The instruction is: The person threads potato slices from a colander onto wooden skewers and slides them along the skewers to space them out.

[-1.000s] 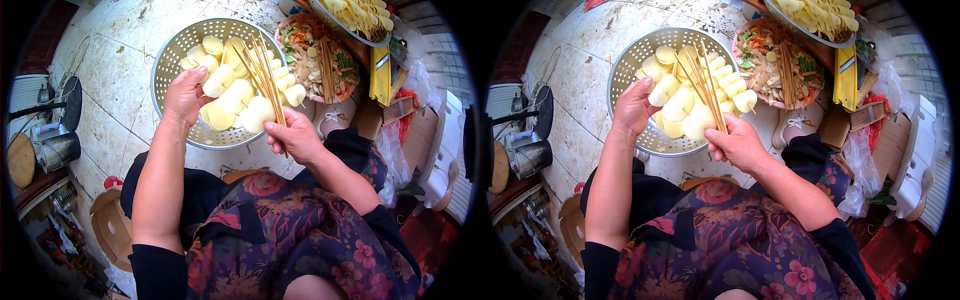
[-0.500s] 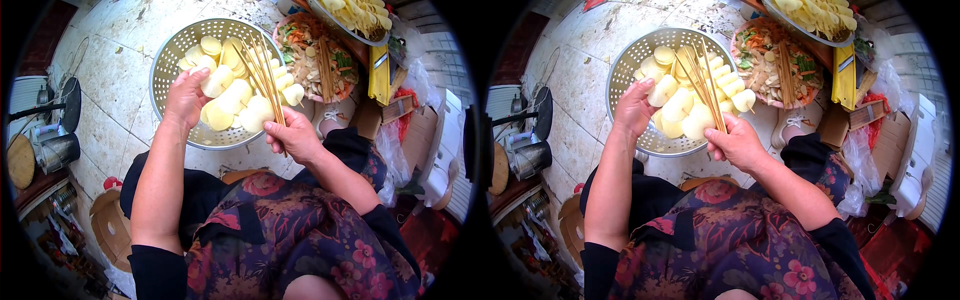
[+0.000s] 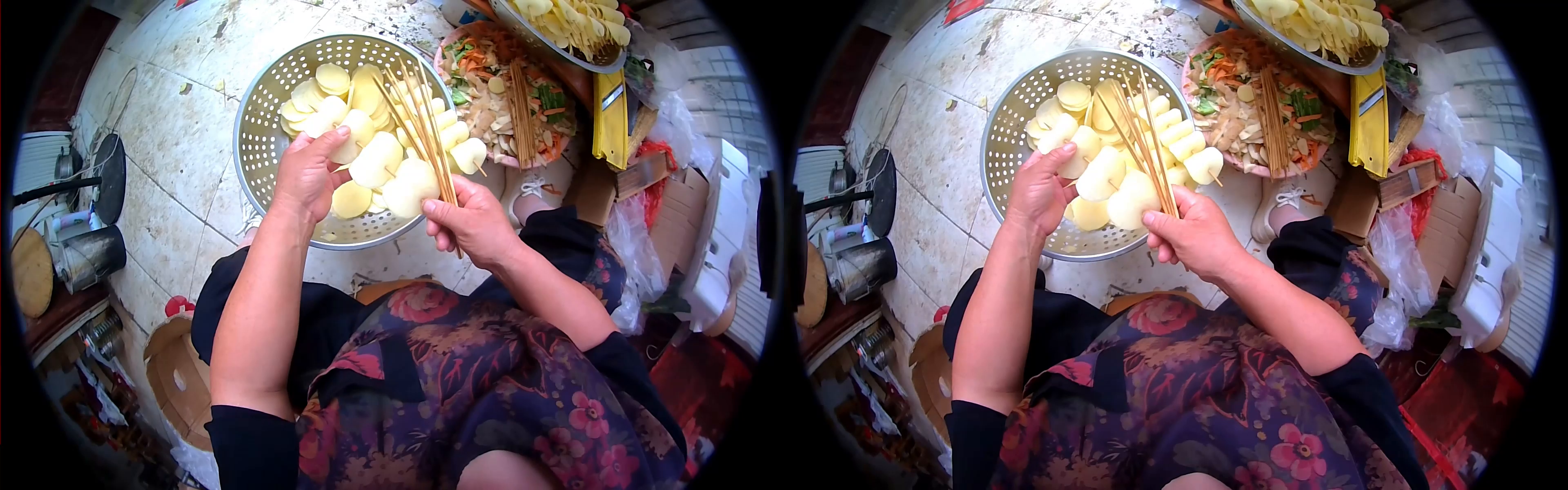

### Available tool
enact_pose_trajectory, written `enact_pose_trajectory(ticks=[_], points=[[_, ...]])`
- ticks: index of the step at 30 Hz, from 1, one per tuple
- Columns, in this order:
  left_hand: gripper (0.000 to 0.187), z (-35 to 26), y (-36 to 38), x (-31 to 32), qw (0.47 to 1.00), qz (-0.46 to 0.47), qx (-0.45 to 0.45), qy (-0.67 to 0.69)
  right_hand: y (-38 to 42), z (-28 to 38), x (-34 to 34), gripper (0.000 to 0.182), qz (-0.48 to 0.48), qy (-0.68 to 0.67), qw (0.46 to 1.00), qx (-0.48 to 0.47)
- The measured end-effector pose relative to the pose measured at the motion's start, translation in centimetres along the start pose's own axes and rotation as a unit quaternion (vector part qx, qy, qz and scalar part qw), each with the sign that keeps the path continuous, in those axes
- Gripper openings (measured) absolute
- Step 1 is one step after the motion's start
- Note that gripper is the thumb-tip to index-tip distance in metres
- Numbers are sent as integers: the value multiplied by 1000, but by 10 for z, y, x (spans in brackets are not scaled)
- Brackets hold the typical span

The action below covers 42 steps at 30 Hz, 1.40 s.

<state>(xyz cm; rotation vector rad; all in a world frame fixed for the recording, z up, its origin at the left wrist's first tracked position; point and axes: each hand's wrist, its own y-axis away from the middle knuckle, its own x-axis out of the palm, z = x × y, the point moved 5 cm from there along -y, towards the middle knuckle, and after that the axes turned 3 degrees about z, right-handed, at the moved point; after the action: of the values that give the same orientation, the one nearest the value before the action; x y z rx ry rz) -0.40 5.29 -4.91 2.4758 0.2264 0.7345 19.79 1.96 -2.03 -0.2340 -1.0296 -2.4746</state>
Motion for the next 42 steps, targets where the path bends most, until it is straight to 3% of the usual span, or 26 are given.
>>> enact_pose_trajectory(ticks=[6, 9, 15, 25, 27, 28, 30, 31, 33, 40, 42], points=[[51, -4, -1, -9, 999, -31, -14, -15, -7, 11, -27, 14, -46, -36, 997, -48], [46, -3, -3, -18, 994, -62, -10, -84, -10, 17, -44, 13, -79, -34, 994, -70], [34, 1, -3, -23, 988, -74, -23, -130, -20, 12, -74, 12, -169, 10, 984, -51], [34, 10, -3, -24, 973, -65, -50, -218, -15, 16, -75, 17, -197, 123, 973, 16], [34, 8, -5, -26, 925, -73, -32, -371, -10, 21, -74, 16, -201, 125, 971, 10], [34, 13, -10, -33, 925, -73, -33, -371, -8, 24, -75, 16, -207, 128, 970, 3], [36, 25, -20, -48, 849, -47, -27, -525, -4, 27, -76, 16, -211, 141, 967, 1], [36, 26, -18, -48, 849, -46, -28, -526, -3, 29, -77, 16, -215, 155, 964, -2], [33, 29, -14, -42, 783, -17, -18, -622, -5, 28, -81, 16, -219, 179, 959, -23], [35, 29, -12, -25, 791, 3, -33, -612, -12, 26, -93, 18, -259, 290, 918, -79], [41, 35, -14, -14, 854, 53, 5, -518, -16, 22, -97, 18, -258, 302, 915, -64]])
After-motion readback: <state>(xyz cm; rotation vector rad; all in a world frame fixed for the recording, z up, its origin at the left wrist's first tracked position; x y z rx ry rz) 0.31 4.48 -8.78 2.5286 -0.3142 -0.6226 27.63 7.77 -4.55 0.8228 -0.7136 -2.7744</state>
